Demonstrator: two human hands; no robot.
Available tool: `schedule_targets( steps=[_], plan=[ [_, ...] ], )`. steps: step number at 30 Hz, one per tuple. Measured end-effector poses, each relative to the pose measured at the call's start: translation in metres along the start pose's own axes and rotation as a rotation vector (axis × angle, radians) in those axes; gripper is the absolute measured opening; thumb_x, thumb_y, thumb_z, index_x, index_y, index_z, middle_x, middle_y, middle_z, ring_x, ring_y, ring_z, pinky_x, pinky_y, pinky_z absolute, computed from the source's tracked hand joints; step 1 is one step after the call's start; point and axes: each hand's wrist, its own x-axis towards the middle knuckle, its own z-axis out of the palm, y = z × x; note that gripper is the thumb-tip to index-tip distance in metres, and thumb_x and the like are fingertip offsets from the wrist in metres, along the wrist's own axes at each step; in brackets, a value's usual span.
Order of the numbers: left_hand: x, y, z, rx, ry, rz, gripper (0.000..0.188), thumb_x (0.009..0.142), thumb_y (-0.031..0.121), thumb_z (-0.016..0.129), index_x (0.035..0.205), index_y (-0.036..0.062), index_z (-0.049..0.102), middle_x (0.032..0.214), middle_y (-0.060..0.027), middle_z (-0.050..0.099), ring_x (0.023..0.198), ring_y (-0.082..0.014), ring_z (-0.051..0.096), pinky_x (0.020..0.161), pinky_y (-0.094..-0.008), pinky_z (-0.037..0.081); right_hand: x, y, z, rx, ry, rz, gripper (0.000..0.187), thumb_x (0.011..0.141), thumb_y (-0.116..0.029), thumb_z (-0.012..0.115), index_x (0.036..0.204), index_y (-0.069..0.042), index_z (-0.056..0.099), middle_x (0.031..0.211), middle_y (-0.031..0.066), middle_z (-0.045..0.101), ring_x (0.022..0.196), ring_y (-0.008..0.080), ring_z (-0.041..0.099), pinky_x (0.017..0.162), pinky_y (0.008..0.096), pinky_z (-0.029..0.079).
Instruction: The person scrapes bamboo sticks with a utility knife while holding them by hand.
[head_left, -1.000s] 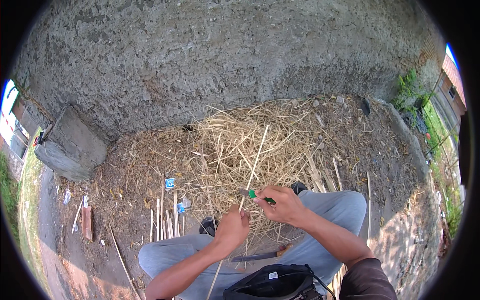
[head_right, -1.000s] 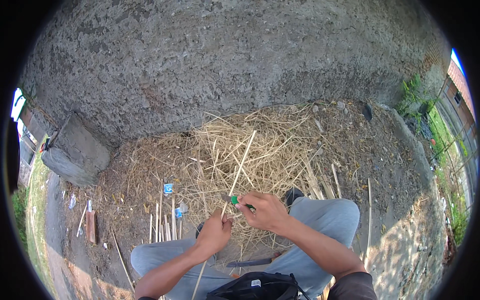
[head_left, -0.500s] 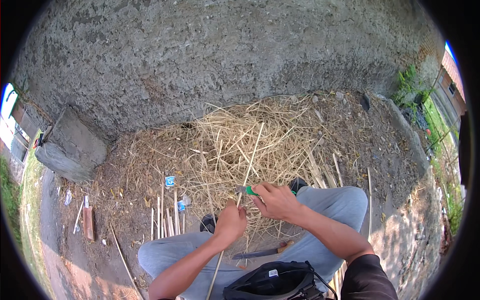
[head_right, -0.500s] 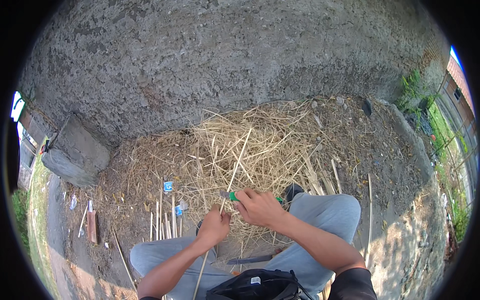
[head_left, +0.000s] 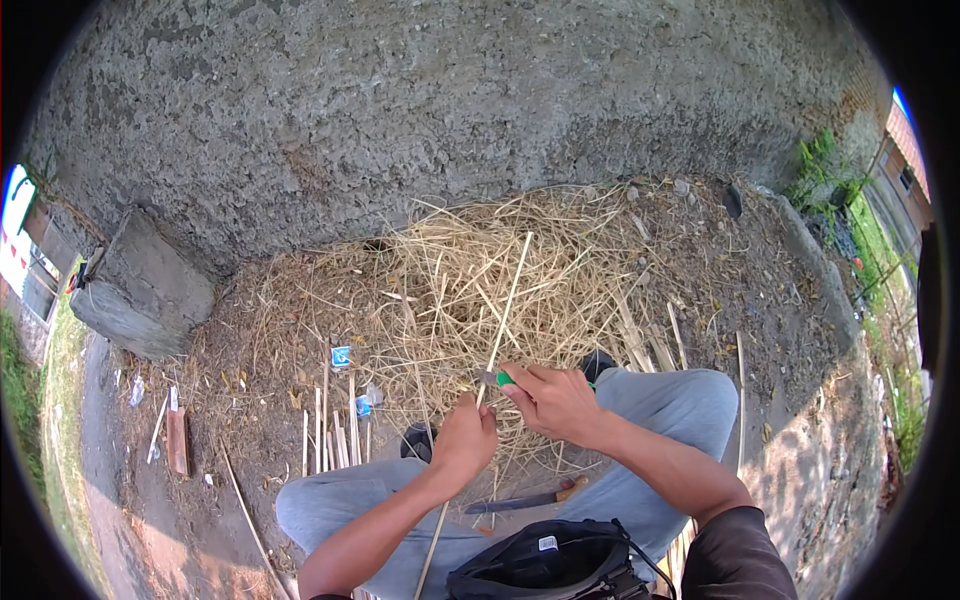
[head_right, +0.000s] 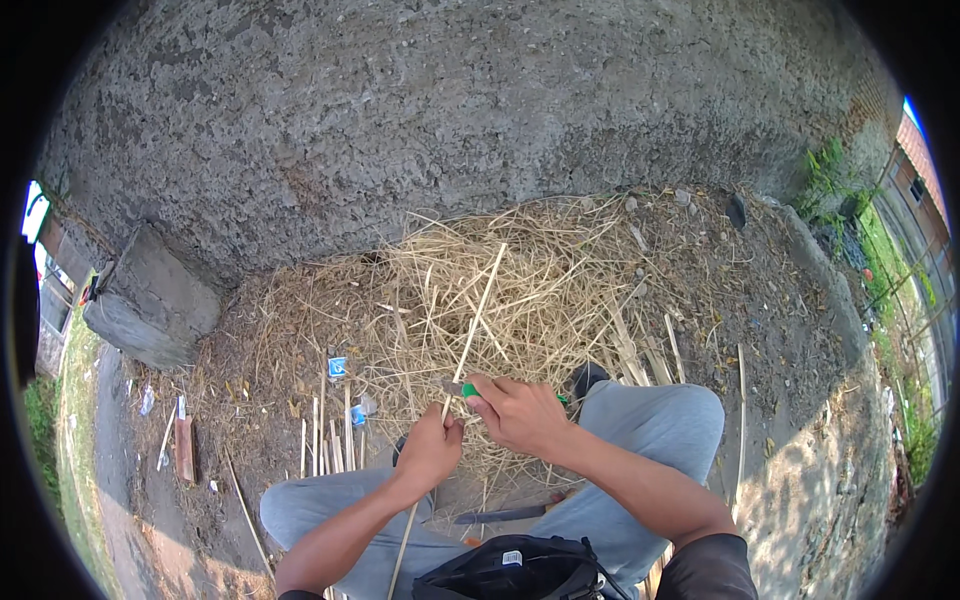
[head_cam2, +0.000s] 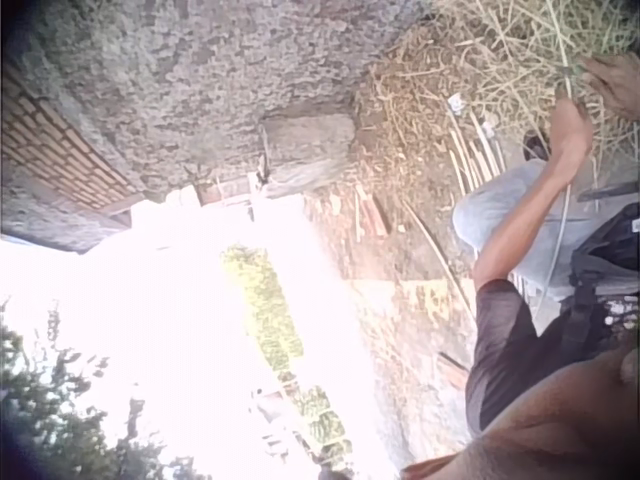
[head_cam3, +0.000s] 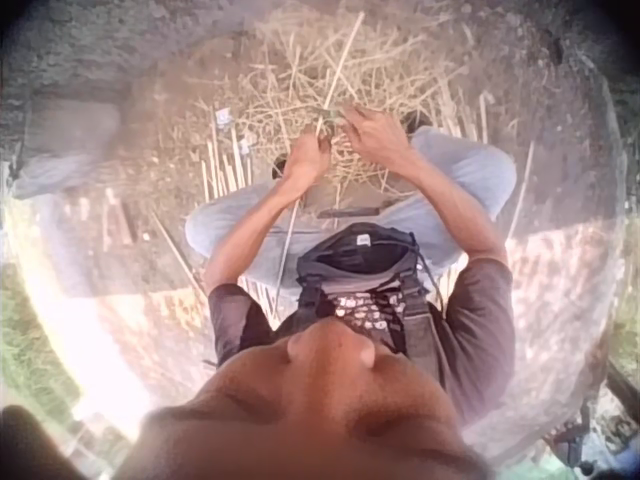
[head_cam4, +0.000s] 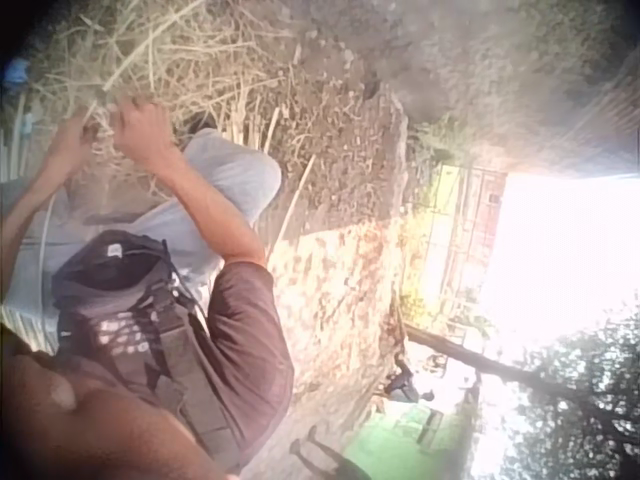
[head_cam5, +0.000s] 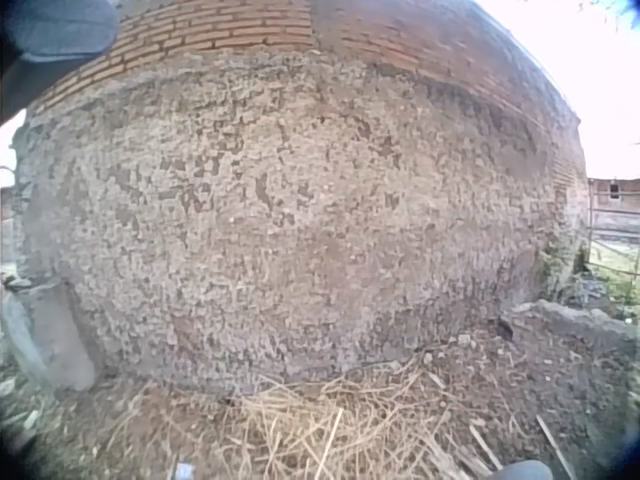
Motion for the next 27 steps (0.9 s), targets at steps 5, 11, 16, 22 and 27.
schedule_targets(
  steps=[5, 11, 16, 22, 27],
  plan=[
    [-0.008, 0.012, -0.006, -0.071, -0.004, 0.043, 0.019, 0.092, 0.013, 0.052, 0.097, -0.0053, 0.052, 0.079, -0.0303, 0.064, 0.079, -0.0470, 0.065, 0.072, -0.0530, 0.049, -0.002, 0.001, 0.005, 0.150, 0.080, 0.030, 0.027, 0.094, -0.021, 0.062, 0.116, -0.005, 0.061, 0.082, 0.0161, 0.068, 0.059, 0.0348, 0.064, 0.050, 0.0423, 0.050],
    [-0.005, 0.005, -0.003, -0.055, 0.019, 0.037, 0.018, 0.093, 0.014, 0.057, 0.095, -0.0034, 0.051, 0.077, -0.0235, 0.064, 0.074, -0.0395, 0.067, 0.067, -0.0457, 0.050, 0.000, -0.004, 0.000, 0.195, 0.029, 0.064, 0.014, 0.092, -0.015, 0.064, 0.100, -0.004, 0.062, 0.085, 0.0147, 0.069, 0.061, 0.0338, 0.065, 0.051, 0.0406, 0.051],
    [-0.012, 0.013, -0.005, 0.007, 0.056, 0.043, 0.017, 0.094, 0.012, 0.054, 0.095, -0.0049, 0.051, 0.075, -0.0297, 0.063, 0.074, -0.0472, 0.065, 0.065, -0.0505, 0.049, 0.001, -0.005, -0.002, 0.179, 0.128, -0.021, 0.012, 0.090, -0.014, 0.067, 0.091, -0.003, 0.062, 0.084, 0.0125, 0.070, 0.059, 0.0325, 0.065, 0.049, 0.0388, 0.050],
    [-0.015, 0.021, -0.006, 0.119, 0.061, 0.075, 0.020, 0.096, 0.014, 0.049, 0.097, -0.0067, 0.048, 0.074, -0.0341, 0.062, 0.071, -0.0515, 0.063, 0.064, -0.0562, 0.049, -0.002, -0.001, 0.004, 0.072, 0.173, 0.003, 0.013, 0.088, -0.016, 0.069, 0.088, -0.004, 0.065, 0.084, 0.0114, 0.071, 0.059, 0.0313, 0.066, 0.048, 0.0381, 0.051],
    [-0.013, 0.026, -0.007, 0.136, 0.046, 0.072, 0.021, 0.097, 0.014, 0.047, 0.099, -0.0069, 0.047, 0.074, -0.0346, 0.062, 0.071, -0.0525, 0.062, 0.064, -0.0575, 0.049, 0.001, 0.003, 0.007, 0.030, 0.197, 0.008, 0.013, 0.089, -0.018, 0.069, 0.092, -0.006, 0.067, 0.084, 0.0112, 0.070, 0.058, 0.0307, 0.065, 0.046, 0.0384, 0.050]
  ],
)
